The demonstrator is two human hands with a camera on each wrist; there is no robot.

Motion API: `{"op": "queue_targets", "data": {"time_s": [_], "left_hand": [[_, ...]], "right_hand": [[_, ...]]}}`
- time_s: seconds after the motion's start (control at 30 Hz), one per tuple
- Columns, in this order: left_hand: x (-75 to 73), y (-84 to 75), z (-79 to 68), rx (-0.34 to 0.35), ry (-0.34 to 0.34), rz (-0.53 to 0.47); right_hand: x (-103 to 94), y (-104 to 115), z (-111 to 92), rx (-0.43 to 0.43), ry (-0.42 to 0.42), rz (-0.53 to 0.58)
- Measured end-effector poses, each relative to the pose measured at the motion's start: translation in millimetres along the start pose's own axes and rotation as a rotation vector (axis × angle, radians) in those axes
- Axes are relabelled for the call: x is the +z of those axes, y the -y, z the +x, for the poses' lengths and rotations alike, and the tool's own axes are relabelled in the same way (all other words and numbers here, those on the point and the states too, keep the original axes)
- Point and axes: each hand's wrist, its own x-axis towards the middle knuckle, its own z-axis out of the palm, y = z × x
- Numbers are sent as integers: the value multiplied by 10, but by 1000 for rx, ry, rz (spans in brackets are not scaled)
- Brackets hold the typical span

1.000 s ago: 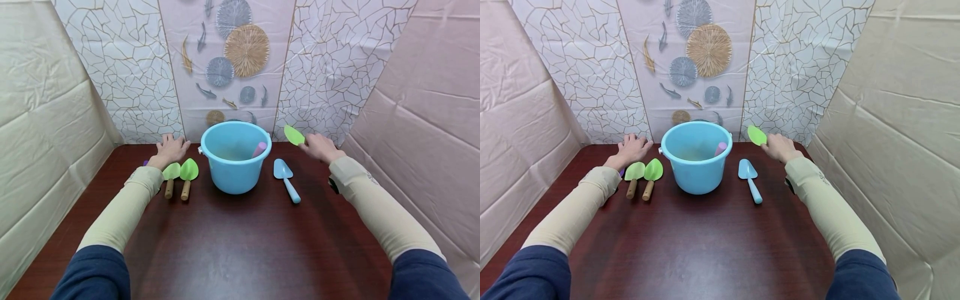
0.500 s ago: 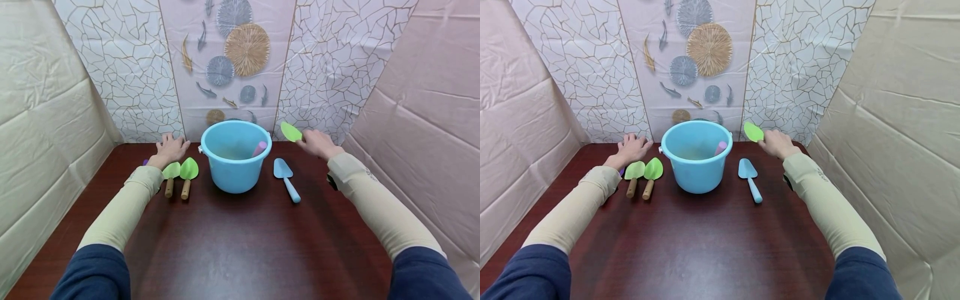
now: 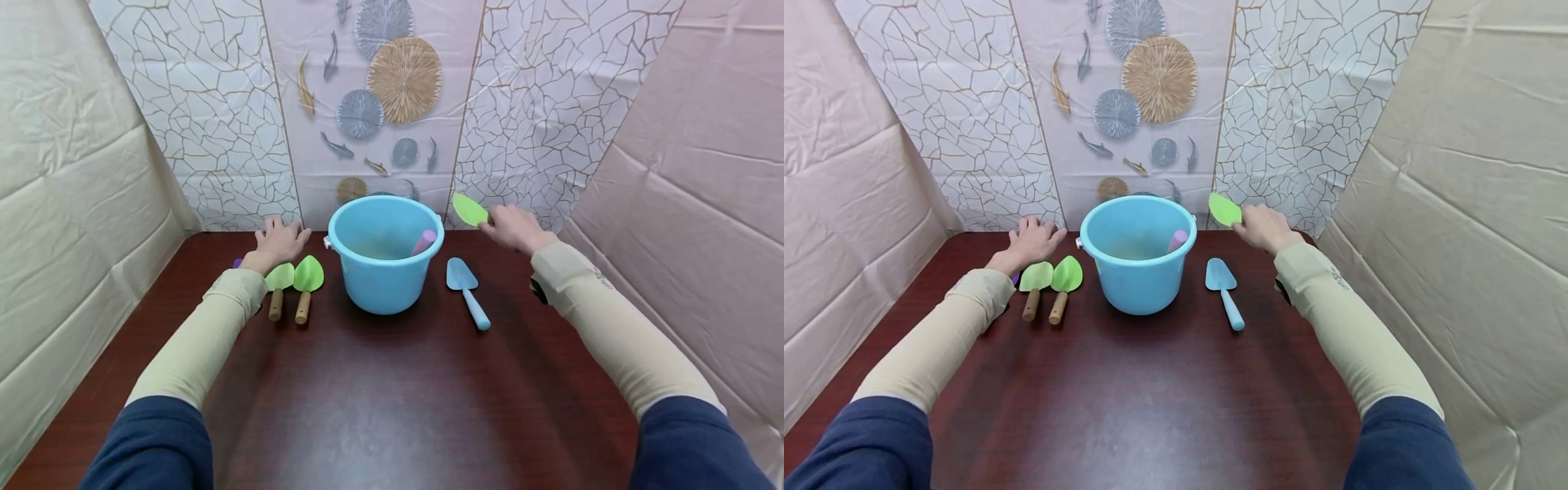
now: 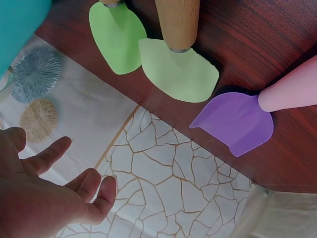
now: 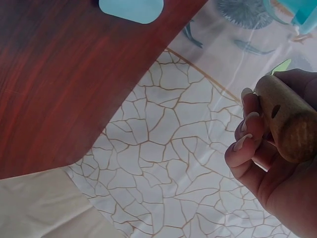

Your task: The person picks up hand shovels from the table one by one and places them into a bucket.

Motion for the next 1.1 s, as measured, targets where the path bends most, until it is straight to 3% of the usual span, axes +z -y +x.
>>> {"op": "queue_targets", "data": {"time_s": [0.53,1.1], "left_hand": [[-21,9,7,6,0,3],[4,5,17,2,6,12]], "right_hand": [[-100,156,57,-16,-43,-6],[-204,300,78,-33,-35,-4]]}}
